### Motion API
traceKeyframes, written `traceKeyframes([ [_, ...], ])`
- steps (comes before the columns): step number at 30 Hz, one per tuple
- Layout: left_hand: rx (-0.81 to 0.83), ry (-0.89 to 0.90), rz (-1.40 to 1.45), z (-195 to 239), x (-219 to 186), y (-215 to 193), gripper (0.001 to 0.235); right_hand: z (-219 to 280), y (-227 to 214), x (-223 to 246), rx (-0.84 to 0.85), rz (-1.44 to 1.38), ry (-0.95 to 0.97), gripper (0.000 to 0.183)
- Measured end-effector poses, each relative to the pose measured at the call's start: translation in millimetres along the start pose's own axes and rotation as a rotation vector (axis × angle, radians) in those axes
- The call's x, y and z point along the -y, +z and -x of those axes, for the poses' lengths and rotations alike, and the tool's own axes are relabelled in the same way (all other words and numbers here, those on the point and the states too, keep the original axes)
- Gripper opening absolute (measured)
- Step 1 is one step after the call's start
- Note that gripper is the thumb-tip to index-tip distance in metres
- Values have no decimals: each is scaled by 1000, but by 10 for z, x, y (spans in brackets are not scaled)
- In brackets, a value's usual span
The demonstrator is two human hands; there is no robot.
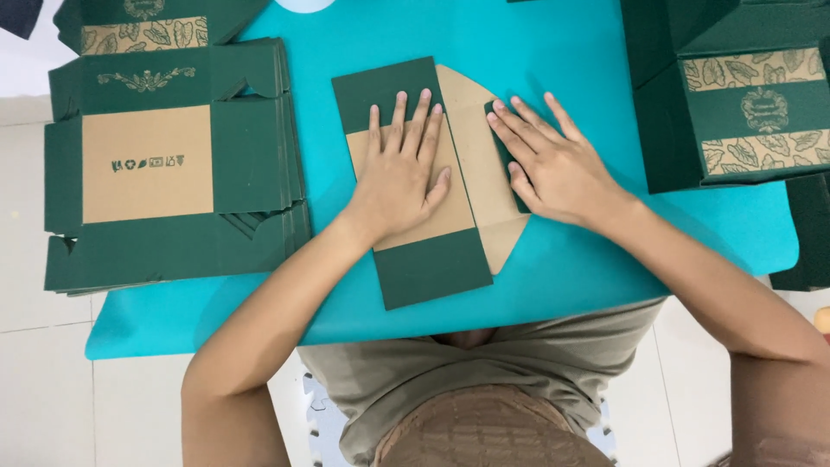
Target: The person assembles a flat cardboard box by folding the sides and tucking the flaps into place. They then place a decorative lid on top of the assembled box and move it to a stack of finished boxes.
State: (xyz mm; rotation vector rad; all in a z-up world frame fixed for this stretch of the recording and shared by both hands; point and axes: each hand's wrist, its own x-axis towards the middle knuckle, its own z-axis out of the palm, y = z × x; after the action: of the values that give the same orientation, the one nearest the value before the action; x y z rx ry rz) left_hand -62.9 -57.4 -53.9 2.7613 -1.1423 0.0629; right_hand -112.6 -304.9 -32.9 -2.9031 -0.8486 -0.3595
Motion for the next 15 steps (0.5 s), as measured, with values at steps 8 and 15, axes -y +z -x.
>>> traceKeyframes([
  [8,1,-4,10,6,12,43,75,97,-129,340,189,-102,81,83],
  [15,7,-4,6,3,10,33,75,198,-244,345,203,-82,39,86],
])
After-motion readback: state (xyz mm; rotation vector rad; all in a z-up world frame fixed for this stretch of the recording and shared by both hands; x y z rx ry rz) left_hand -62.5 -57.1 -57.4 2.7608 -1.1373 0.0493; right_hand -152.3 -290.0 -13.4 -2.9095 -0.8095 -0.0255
